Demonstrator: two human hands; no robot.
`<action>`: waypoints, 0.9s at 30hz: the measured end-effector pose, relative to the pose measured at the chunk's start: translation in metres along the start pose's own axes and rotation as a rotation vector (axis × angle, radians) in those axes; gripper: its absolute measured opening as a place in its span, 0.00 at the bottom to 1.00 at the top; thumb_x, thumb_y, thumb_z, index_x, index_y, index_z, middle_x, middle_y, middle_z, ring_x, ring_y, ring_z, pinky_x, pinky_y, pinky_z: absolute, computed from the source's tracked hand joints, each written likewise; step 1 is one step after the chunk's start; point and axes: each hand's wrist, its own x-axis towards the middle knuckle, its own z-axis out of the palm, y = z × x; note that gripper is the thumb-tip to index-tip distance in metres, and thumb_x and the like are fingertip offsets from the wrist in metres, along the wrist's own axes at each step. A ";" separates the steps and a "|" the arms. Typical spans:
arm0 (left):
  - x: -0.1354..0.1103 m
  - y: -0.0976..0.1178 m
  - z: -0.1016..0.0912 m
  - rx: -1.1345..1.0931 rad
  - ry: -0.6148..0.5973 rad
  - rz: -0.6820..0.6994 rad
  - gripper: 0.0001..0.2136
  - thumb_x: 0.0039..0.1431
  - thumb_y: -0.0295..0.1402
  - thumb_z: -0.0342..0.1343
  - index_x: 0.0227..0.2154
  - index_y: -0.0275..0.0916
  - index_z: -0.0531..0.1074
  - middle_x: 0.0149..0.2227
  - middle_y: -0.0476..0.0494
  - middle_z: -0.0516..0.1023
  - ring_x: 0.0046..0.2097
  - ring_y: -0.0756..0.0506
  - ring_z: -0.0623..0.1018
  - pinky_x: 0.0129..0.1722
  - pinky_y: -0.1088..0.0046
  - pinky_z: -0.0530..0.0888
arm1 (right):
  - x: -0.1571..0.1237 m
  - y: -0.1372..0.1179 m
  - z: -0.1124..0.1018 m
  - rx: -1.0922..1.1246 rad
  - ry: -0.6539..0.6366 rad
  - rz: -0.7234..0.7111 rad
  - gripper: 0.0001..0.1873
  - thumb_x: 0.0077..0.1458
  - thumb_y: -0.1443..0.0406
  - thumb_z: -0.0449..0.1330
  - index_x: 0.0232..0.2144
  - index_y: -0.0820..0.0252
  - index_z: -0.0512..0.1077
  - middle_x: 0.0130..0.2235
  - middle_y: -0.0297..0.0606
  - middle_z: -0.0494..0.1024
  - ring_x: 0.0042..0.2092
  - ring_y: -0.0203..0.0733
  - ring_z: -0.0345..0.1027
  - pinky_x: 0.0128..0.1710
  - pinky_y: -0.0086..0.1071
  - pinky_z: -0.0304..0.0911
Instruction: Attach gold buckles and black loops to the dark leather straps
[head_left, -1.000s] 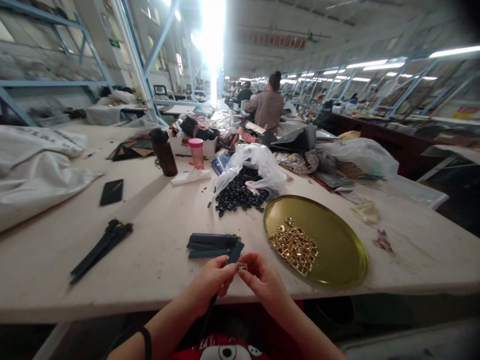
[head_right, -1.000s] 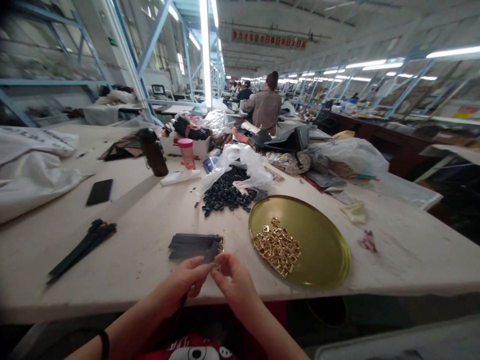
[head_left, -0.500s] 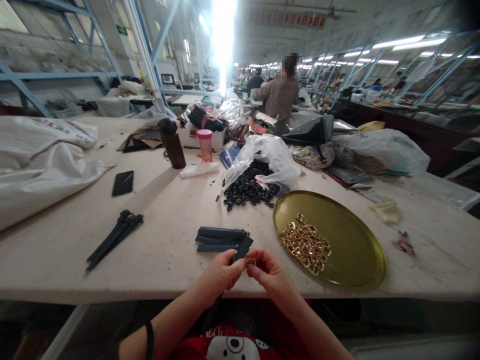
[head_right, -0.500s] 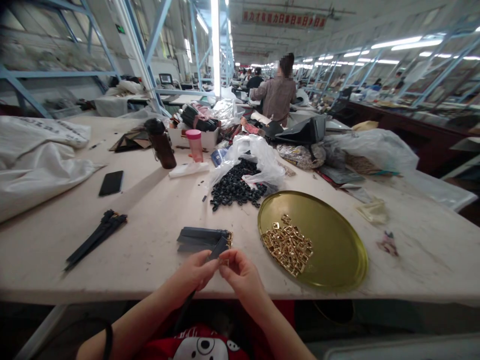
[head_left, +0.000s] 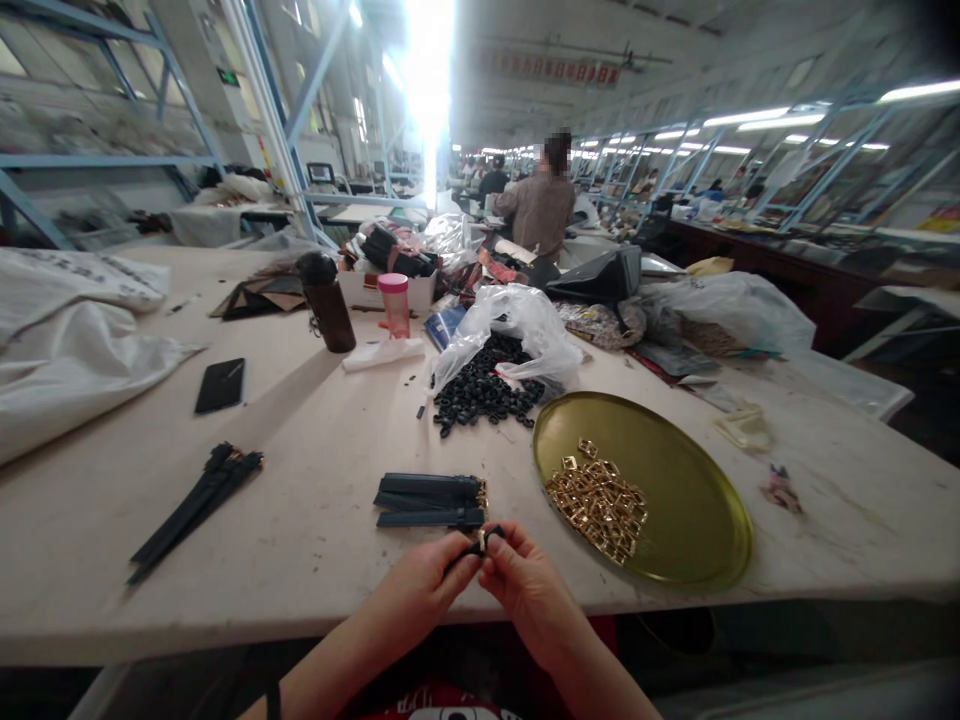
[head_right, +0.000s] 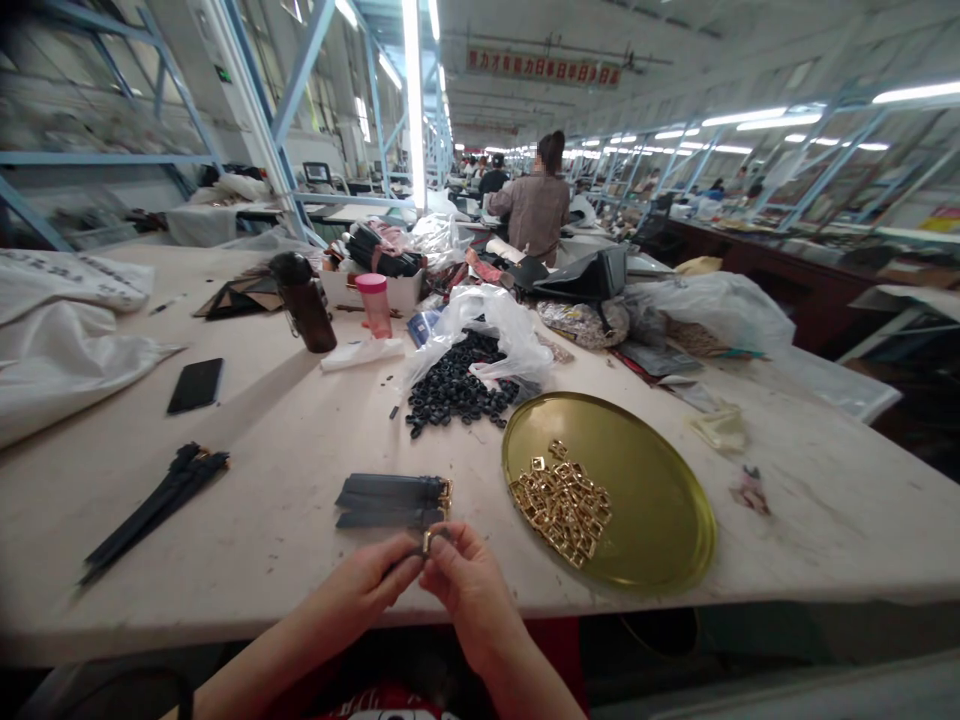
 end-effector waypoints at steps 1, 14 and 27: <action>0.001 0.001 0.000 -0.008 -0.005 -0.014 0.14 0.59 0.40 0.42 0.29 0.36 0.67 0.29 0.49 0.70 0.31 0.51 0.68 0.31 0.78 0.62 | 0.000 0.003 -0.001 -0.083 -0.004 -0.065 0.14 0.39 0.61 0.66 0.29 0.61 0.68 0.26 0.29 0.69 0.24 0.26 0.60 0.26 0.23 0.60; -0.005 -0.003 0.011 -0.265 -0.058 -0.124 0.15 0.57 0.44 0.44 0.30 0.34 0.63 0.25 0.52 0.67 0.17 0.56 0.62 0.15 0.81 0.58 | -0.012 0.011 -0.004 -0.527 0.053 -0.362 0.14 0.49 0.56 0.57 0.25 0.62 0.64 0.21 0.29 0.65 0.25 0.30 0.58 0.26 0.26 0.56; -0.010 -0.005 0.021 -0.299 0.089 -0.174 0.13 0.55 0.39 0.46 0.25 0.34 0.64 0.20 0.54 0.64 0.18 0.56 0.61 0.17 0.80 0.58 | -0.022 0.016 -0.010 -1.014 0.077 -0.763 0.07 0.54 0.62 0.53 0.29 0.60 0.67 0.29 0.34 0.69 0.32 0.35 0.63 0.34 0.29 0.57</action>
